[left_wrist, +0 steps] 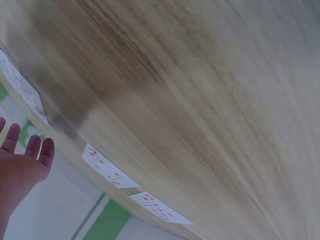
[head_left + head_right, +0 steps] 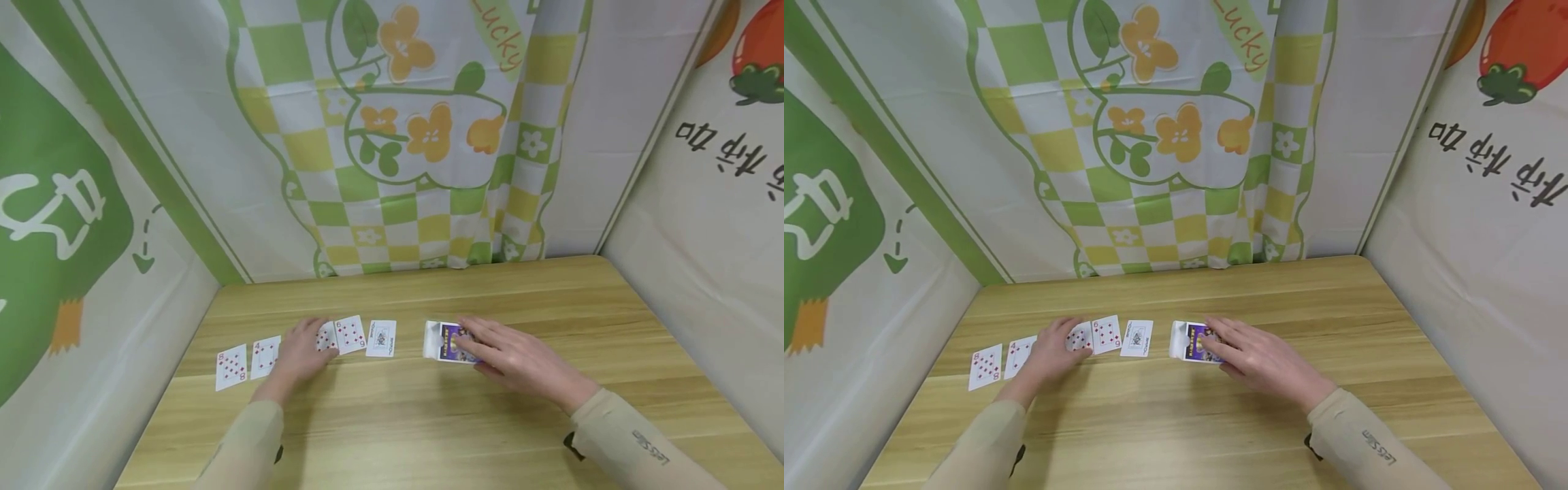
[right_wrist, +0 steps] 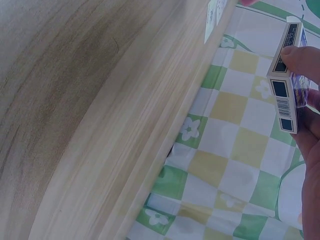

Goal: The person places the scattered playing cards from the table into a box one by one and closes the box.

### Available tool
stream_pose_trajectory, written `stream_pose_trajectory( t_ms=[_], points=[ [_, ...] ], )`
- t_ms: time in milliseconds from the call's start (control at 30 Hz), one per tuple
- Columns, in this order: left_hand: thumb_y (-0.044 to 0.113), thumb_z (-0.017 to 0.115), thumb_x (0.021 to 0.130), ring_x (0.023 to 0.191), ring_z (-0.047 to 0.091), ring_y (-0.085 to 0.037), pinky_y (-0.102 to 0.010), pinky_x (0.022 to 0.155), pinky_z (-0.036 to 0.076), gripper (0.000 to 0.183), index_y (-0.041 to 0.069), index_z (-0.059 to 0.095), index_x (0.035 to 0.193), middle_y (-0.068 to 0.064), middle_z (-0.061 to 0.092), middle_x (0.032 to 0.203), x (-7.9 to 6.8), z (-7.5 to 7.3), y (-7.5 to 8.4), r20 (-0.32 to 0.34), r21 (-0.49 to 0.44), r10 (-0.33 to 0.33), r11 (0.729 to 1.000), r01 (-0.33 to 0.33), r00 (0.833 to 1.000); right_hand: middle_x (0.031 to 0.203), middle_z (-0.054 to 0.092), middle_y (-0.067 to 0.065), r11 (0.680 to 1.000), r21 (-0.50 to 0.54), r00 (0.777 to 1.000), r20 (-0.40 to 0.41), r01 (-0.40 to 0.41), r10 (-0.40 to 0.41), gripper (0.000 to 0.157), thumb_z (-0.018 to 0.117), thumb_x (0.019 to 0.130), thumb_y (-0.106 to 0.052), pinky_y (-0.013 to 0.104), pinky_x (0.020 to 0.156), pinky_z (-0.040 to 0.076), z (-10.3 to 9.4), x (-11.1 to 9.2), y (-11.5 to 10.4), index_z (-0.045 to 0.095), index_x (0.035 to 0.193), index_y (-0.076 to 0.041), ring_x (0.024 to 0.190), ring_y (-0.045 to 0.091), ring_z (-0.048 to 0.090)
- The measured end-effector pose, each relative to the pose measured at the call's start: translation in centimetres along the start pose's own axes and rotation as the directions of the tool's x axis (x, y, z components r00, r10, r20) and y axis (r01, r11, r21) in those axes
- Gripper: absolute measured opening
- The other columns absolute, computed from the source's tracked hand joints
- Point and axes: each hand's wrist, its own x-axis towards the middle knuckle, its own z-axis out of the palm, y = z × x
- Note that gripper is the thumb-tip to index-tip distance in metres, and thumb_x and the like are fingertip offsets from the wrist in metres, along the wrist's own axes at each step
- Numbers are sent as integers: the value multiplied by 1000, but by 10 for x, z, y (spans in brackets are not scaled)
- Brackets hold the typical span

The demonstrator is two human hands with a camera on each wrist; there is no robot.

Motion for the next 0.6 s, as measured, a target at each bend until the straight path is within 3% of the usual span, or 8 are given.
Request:
stream_pose_trajectory(
  t_ms=[233, 367, 600],
  points=[
    [37, 73, 89, 146, 21, -55, -77, 115, 19, 84, 3, 36, 156, -25, 26, 163, 2, 3, -13, 45, -17, -21, 1000, 22, 999, 149, 54, 19, 1000, 3, 1000, 14, 1, -1, 65, 86, 82, -14, 43, 98, 58, -1, 1, -1, 61, 142, -10, 127, 32, 61],
    [43, 70, 92, 148, 18, -55, -77, 115, 18, 86, 3, 32, 158, -25, 23, 165, 1, 7, -21, 65, 33, -4, 999, 2, 998, 150, 53, 18, 1000, 7, 999, 33, -10, 10, 63, 83, 85, -15, 43, 100, 57, -4, 2, -2, 59, 144, -11, 129, 31, 59],
    [45, 62, 99, 148, 21, -53, -74, 118, 19, 76, 0, 37, 156, -26, 28, 163, -1, 11, -28, 89, 121, 21, 992, -32, 996, 146, 56, 21, 1000, 9, 1000, -1, 3, -3, 69, 89, 76, -11, 45, 96, 59, -3, 3, -1, 63, 139, -9, 126, 34, 61]
  ],
)
